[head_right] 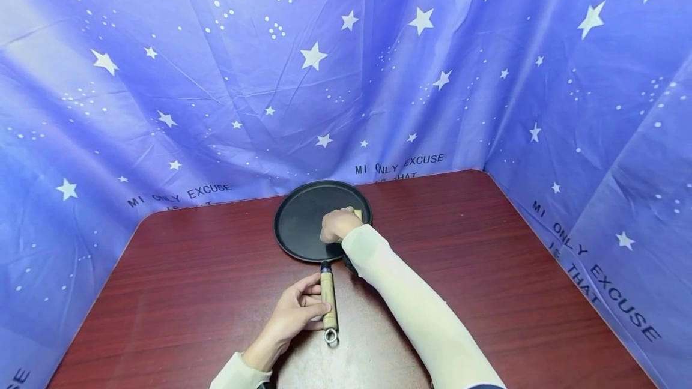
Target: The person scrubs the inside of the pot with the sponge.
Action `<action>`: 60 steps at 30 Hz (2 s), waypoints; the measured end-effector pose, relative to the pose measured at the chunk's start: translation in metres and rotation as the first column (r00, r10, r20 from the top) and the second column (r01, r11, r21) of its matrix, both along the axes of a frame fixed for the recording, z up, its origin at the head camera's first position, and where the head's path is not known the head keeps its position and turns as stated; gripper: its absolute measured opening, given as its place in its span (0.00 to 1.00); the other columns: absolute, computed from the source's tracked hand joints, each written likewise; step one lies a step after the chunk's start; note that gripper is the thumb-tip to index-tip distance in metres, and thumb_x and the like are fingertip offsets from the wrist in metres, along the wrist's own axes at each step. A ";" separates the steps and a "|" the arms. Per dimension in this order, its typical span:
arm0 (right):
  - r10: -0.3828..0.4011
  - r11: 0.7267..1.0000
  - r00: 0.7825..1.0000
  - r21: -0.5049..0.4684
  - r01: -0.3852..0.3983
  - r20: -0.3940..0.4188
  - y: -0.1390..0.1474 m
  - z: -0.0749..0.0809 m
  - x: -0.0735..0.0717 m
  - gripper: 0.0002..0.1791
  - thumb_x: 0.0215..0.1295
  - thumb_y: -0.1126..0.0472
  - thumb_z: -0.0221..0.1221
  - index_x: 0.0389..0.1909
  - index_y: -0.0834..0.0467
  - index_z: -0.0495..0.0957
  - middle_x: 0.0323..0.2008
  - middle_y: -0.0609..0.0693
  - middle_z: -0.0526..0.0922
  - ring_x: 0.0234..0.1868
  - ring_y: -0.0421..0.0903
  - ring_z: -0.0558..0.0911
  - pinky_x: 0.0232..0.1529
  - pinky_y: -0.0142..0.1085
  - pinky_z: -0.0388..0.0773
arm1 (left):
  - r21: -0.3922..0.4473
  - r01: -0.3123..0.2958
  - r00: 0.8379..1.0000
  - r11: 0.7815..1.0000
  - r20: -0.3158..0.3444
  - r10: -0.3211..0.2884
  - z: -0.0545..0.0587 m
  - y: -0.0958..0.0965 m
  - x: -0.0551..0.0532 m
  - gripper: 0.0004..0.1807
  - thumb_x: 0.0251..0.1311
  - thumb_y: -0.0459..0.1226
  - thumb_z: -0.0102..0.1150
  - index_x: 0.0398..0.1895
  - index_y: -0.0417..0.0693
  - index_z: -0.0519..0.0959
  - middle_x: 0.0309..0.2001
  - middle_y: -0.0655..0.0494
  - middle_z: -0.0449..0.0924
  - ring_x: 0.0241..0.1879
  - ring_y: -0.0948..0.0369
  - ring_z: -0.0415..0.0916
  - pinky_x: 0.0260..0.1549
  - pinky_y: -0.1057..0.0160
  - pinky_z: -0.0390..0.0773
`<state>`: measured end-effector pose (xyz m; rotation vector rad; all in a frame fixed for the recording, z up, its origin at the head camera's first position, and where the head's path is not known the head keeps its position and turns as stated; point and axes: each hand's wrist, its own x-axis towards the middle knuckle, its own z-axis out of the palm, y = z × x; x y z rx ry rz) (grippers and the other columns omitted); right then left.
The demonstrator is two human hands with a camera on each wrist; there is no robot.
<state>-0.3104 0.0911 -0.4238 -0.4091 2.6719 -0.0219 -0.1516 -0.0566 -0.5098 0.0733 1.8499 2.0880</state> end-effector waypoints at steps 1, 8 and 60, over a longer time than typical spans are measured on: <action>0.007 1.000 1.000 0.002 -0.007 -0.003 -0.002 0.000 0.001 0.19 0.76 0.56 0.54 0.59 0.59 0.83 0.62 0.58 0.81 0.55 0.54 0.75 0.59 0.47 0.70 | -0.002 0.000 1.000 1.000 0.000 0.000 0.000 0.000 0.000 0.46 0.56 0.22 0.70 0.78 0.28 0.60 0.54 0.41 0.72 0.37 0.61 0.84 0.28 0.60 0.92; 0.036 0.999 0.999 0.019 -0.035 -0.033 -0.009 0.000 0.011 0.16 0.74 0.55 0.55 0.52 0.58 0.85 0.59 0.57 0.83 0.55 0.53 0.79 0.58 0.45 0.71 | -0.003 0.007 1.000 1.000 0.001 -0.007 0.002 0.000 0.000 0.45 0.57 0.22 0.70 0.78 0.29 0.61 0.54 0.41 0.71 0.38 0.60 0.84 0.29 0.57 0.92; 0.251 0.917 0.966 -0.336 -0.216 0.065 0.019 -0.002 0.026 0.36 0.66 0.57 0.61 0.77 0.52 0.71 0.74 0.46 0.73 0.67 0.48 0.69 0.66 0.41 0.73 | 0.023 0.024 1.000 0.999 0.013 -0.024 0.002 0.000 0.000 0.45 0.57 0.22 0.68 0.78 0.27 0.58 0.55 0.40 0.70 0.38 0.60 0.84 0.31 0.58 0.92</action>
